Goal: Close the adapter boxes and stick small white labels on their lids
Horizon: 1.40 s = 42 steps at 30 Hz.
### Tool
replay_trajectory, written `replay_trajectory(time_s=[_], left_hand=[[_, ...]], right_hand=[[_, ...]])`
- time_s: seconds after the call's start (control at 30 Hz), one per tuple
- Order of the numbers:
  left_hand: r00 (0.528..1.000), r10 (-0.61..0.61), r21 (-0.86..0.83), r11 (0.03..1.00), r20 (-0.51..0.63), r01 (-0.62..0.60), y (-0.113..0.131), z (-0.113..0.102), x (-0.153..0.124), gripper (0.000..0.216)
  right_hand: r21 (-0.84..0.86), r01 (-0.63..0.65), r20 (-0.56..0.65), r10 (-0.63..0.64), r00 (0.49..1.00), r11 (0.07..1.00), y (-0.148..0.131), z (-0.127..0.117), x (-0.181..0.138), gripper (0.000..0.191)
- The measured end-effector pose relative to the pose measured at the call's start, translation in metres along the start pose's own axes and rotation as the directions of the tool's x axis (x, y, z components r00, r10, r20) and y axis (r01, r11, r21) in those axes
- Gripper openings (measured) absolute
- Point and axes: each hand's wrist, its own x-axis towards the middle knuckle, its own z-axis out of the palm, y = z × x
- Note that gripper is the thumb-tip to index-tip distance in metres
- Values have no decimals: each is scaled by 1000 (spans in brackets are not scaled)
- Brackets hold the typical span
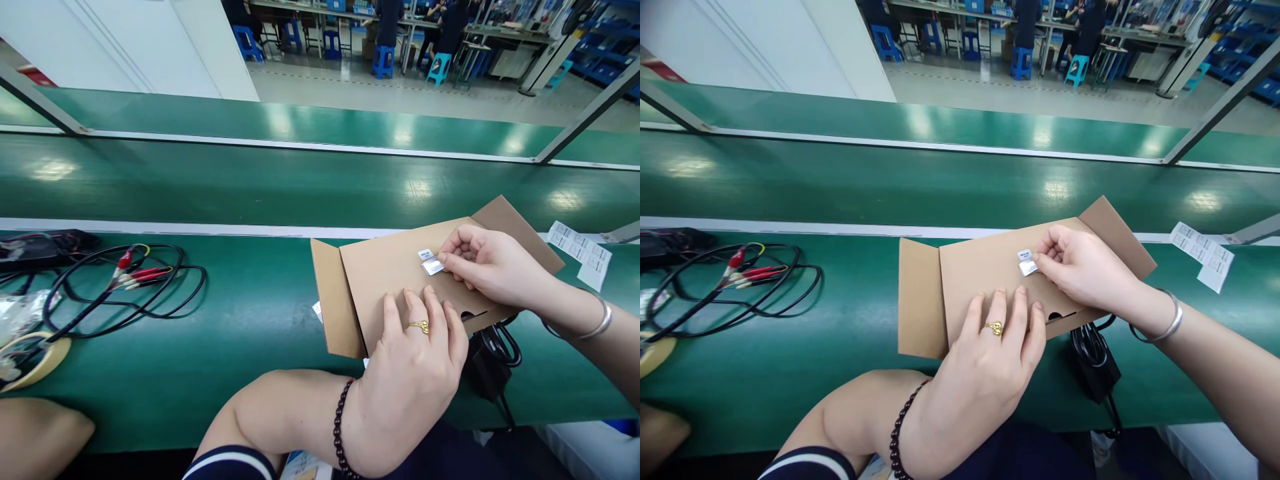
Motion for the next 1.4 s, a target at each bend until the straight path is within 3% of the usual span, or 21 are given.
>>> replay_trajectory(time_s=[0.5,1.4], left_hand=[[1000,-8,-16,1000,-6,8,0,0,-1,41],[1000,-11,-21,1000,-12,11,0,1,-1,41]], right_hand=[[-92,24,-18,-26,1000,996,0,2,0,33],[-112,13,-15,-15,1000,994,1,2,1,24]])
